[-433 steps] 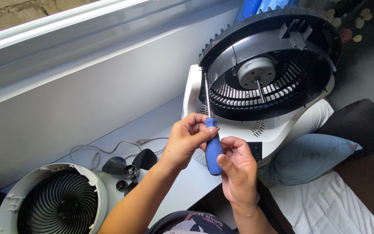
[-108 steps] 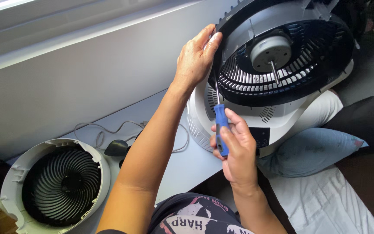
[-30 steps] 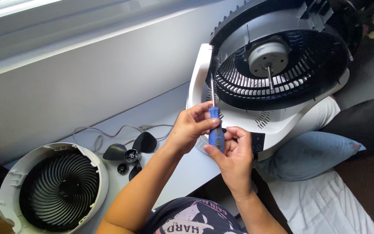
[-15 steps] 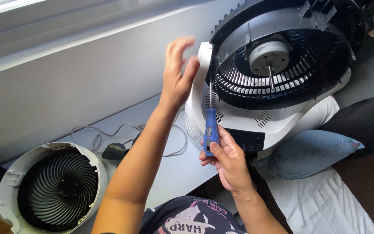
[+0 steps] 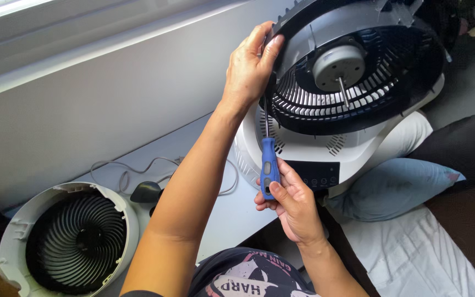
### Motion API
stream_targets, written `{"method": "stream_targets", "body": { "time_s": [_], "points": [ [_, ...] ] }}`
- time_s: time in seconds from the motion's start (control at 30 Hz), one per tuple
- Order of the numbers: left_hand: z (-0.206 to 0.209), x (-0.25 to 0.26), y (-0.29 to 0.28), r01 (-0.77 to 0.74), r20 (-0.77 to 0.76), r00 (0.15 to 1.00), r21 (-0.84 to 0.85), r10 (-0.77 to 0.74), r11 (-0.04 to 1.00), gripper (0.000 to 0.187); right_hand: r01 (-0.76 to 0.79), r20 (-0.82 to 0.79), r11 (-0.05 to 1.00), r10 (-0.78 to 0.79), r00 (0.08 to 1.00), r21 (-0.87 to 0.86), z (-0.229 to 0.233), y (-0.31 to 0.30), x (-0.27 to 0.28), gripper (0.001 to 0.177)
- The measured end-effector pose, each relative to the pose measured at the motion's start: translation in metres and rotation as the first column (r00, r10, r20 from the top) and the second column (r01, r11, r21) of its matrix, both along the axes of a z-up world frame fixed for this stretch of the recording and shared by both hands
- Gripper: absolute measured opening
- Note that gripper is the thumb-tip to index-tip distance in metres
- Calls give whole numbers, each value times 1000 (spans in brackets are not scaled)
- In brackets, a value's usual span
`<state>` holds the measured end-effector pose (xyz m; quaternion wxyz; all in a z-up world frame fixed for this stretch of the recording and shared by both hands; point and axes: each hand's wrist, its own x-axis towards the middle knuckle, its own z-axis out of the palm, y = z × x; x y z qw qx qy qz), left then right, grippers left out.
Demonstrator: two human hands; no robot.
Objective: The person disassembles a white air circulator fan by removing the front grille and fan blade. They then use a blue screwdriver to loosen screws on the fan housing.
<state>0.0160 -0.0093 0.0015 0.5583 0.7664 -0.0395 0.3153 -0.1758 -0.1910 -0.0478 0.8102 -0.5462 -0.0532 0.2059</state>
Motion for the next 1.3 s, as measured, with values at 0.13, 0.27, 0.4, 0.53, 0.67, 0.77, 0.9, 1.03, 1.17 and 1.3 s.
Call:
{"method": "stream_targets", "body": {
  "time_s": [0.13, 0.27, 0.4, 0.53, 0.67, 0.77, 0.9, 1.03, 1.17, 1.3],
  "points": [
    [0, -14, -6, -71, -54, 996, 20, 72, 997, 43, -16, -18, 1000, 15, 1000, -13, 0, -3, -10, 69],
    [1, -18, -5, -46, -18, 999, 15, 46, 999, 44, -13, 0, 1000, 13, 1000, -6, 1, -13, -17, 70],
    [-1, -17, -4, -23, -16, 1000, -20, 22, 1000, 44, -32, -11, 999, 32, 999, 43, -1, -16, -12, 71],
    [-1, -17, -3, -10, 10, 1000, -32, 11, 999, 45, -32, -41, 996, 35, 999, 77, -2, -15, -9, 71],
    [0, -21, -2, 62, 29, 998, -84, -59, 995, 43, -51, -53, 993, 57, 997, 110, -1, -18, -10, 71],
    [3, -23, -3, 47, -57, 997, -104, -53, 994, 43, -76, -104, 974, 99, 990, 213, 5, -22, -9, 69],
    [0, -21, -2, 35, 25, 999, -71, -34, 997, 42, -58, -134, 936, 111, 985, 348, 7, -23, -8, 66],
    [0, -20, -1, 13, 20, 1000, -30, -13, 999, 43, 34, -164, 883, 49, 985, 468, 8, -16, -16, 67],
    [1, -20, -1, 27, 20, 999, -34, -26, 999, 45, 95, -216, 893, 3, 976, 439, 8, 1, -27, 69],
    [-1, -20, 0, 35, 38, 999, -38, -33, 999, 44, 87, -187, 874, 5, 982, 479, 8, -4, -24, 69]
  ]
}}
